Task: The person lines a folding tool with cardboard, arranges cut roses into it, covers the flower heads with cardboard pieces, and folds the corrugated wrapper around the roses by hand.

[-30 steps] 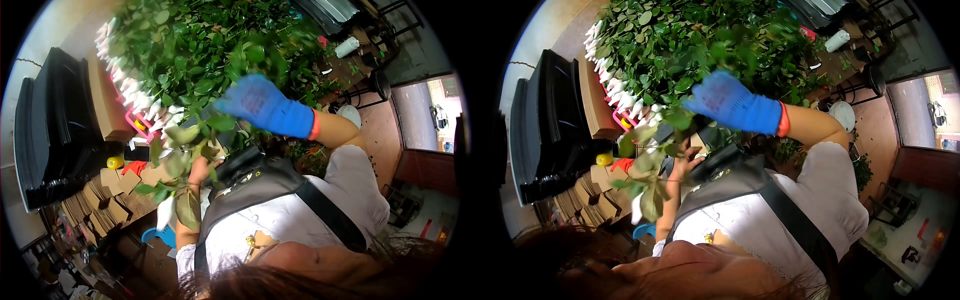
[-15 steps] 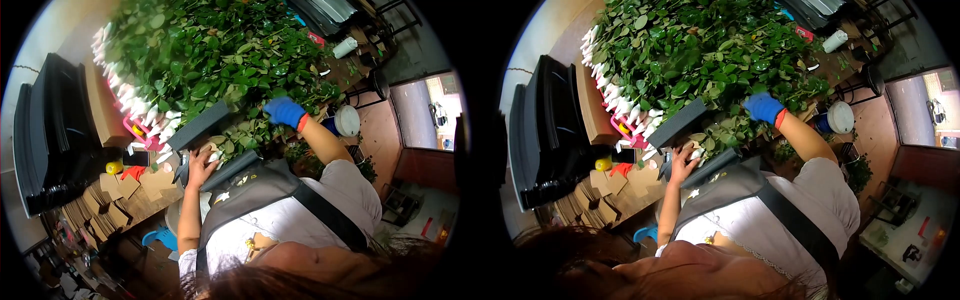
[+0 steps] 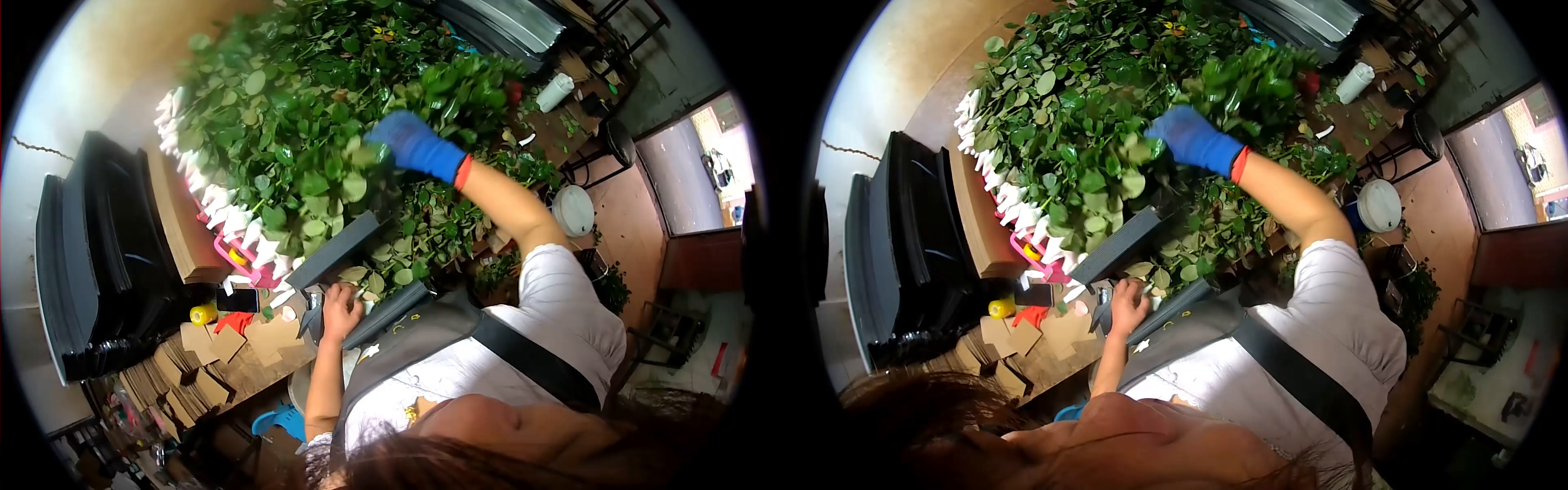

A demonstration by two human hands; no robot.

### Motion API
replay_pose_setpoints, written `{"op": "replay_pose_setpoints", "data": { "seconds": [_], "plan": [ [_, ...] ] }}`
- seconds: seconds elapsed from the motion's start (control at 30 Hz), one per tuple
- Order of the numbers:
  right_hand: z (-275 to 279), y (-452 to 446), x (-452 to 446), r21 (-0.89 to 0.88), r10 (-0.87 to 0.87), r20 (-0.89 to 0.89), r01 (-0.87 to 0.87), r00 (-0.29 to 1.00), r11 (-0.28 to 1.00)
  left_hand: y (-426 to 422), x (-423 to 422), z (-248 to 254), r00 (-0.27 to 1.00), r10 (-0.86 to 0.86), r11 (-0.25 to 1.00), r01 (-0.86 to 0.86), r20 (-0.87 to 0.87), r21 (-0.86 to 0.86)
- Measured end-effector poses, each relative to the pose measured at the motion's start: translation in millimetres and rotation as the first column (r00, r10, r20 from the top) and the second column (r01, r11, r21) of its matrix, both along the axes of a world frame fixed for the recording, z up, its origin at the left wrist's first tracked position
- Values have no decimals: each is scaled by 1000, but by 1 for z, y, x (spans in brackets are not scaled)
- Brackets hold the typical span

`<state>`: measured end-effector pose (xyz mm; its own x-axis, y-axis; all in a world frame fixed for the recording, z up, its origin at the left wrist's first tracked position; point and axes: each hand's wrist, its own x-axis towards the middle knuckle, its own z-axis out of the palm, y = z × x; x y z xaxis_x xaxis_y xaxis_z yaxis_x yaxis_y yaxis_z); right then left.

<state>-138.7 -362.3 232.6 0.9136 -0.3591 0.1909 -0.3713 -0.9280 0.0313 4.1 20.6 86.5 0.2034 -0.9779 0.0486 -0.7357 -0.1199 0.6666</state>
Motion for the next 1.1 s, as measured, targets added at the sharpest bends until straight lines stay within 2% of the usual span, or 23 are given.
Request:
{"op": "replay_pose_setpoints", "data": {
  "seconds": [0.03,0.1,0.17,0.23,0.27,0.3,0.37,0.4,0.43,0.47,0.5,0.57,0.63,0.73,0.83,0.87,0.97,1.0,1.07,1.1],
  "plan": [
    [26,-8,3,-43,32,22,-31,999,999,0,1,0,1000,3,1000,-3,-25,-11],
    [78,-23,8,-244,219,326,-142,920,959,3,1,-2,997,7,1000,-10,-79,-27],
    [141,-25,22,-470,262,437,-30,860,882,3,0,-2,995,31,999,-31,-99,-5],
    [164,-65,40,-174,140,643,-34,753,984,1,-2,0,993,48,999,-48,-108,5],
    [215,-42,61,-349,107,694,202,712,915,0,-3,1,993,50,999,-49,-110,11],
    [227,-30,62,-411,206,722,170,660,896,1,-3,1,993,54,999,-52,-110,15],
    [216,-36,76,-363,305,792,6,529,932,0,-3,2,992,62,998,-61,-110,18],
    [198,-31,85,-444,313,796,148,519,883,0,-3,3,992,64,998,-63,-112,18],
    [163,-35,87,-378,71,666,254,743,890,0,-3,3,991,67,998,-66,-115,15],
    [128,-39,89,-386,-155,428,335,890,859,1,-2,0,989,76,997,-73,-123,27],
    [73,-45,89,-610,54,463,275,885,743,2,-2,0,988,76,997,-73,-132,27],
    [-15,-38,81,-451,-117,149,173,982,876,1,-2,3,986,75,997,-72,-149,24],
    [-43,-14,59,-69,-229,-105,223,968,972,0,0,4,986,75,997,-74,-146,13],
    [-43,-2,42,34,-313,8,312,950,949,0,-3,6,987,68,998,-68,-148,1],
    [-42,-13,29,61,-260,-40,262,965,963,0,-2,1,987,58,998,-59,-151,-3],
    [-38,-18,19,81,-176,18,174,984,982,1,-2,0,988,55,998,-57,-146,-7],
    [38,-20,26,456,-310,-253,396,916,797,0,-4,1,988,66,997,-69,-136,-18],
    [34,-25,24,401,-338,-16,316,941,860,0,-4,1,989,66,998,-69,-136,-15],
    [17,-45,34,109,-295,219,277,930,955,1,-3,1,991,53,998,-54,-126,-6],
    [5,-56,40,-49,-245,325,276,913,960,1,-2,1,992,43,999,-43,-117,-1]
  ]
}}
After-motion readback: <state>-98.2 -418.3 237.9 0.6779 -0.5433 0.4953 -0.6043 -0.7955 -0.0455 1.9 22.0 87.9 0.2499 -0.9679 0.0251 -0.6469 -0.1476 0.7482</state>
